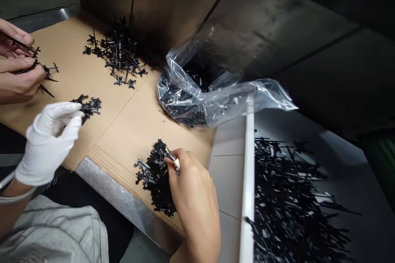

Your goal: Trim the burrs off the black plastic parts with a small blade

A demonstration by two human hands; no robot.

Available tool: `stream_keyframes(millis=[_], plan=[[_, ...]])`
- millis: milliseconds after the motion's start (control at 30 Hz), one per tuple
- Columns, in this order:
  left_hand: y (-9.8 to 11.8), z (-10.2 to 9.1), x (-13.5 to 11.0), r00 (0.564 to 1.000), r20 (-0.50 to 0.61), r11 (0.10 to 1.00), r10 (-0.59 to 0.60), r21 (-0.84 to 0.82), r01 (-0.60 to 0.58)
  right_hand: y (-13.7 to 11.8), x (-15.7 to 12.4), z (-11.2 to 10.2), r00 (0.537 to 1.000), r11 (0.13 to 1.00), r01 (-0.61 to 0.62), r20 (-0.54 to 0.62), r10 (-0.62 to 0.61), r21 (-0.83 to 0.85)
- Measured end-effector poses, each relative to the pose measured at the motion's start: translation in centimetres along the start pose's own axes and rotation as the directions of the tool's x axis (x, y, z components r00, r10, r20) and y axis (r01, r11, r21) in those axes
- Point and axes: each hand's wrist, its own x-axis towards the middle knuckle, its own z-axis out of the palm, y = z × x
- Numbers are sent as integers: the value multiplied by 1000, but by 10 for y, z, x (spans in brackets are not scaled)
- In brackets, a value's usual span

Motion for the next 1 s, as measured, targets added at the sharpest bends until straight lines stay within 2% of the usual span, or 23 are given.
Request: stream_keyframes(millis=[33, 67, 100, 167, 200, 267, 333, 467, 567, 633, 700, 767, 800, 833, 900, 933, 1000], plan=[[-5, -4, 7, 992, -18, 969, 125, 216, -119, 0, 0, 0, 1000, 1000, -7, -7, 7, -1], [-9, -8, 14, 980, 52, 892, 191, 407, -195, -1, 0, 0, 1000, 1000, -14, -17, 14, 4], [-12, -12, 21, 968, 162, 790, 193, 560, -251, -2, -1, 0, 1000, 1000, -19, -24, 19, 12], [-11, -14, 31, 939, 340, 593, 60, 744, -307, -4, -1, -1, 999, 999, -21, -28, 22, 36], [-9, -13, 34, 925, 380, 516, -8, 794, -322, -5, -2, -2, 1000, 999, -15, -24, 17, 50], [-4, -10, 38, 923, 377, 421, -77, 851, -313, -6, -2, -2, 1000, 997, 3, -13, -2, 81], [0, -6, 41, 929, 358, 379, -91, 876, -300, -7, -3, -2, 1000, 995, 21, -15, -19, 99], [-1, -4, 51, 908, 399, 358, -130, 873, -333, -6, -3, 1, 999, 995, 41, -35, -38, 87], [-7, -5, 59, 900, 418, 378, -125, 859, -346, -4, -3, 2, 994, 992, 96, -68, -91, 78], [-10, -5, 62, 915, 399, 456, -65, 827, -329, -2, -3, 2, 986, 985, 147, -99, -138, 91], [-11, -3, 61, 941, 336, 643, 27, 715, -274, -3, -3, 1, 973, 969, 206, -136, -187, 140], [-5, 1, 56, 969, 241, 874, 56, 458, -164, -7, -4, 1, 957, 941, 262, -184, -225, 215], [0, 4, 52, 973, 228, 951, 29, 293, -97, -10, -5, 1, 949, 921, 289, -207, -239, 260], [6, 8, 46, 969, 249, 990, -8, 137, -27, -15, -6, 1, 941, 897, 314, -224, -252, 310], [18, 15, 31, 925, 376, 994, -56, -69, 88, -26, -9, 3, 934, 829, 352, -221, -281, 434], [24, 18, 23, 895, 445, 988, -41, -116, 103, -32, -11, 4, 933, 782, 361, -199, -301, 508], [32, 23, 9, 836, 547, 986, 39, -157, 56, -42, -13, 7, 933, 680, 338, -138, -332, 650]])
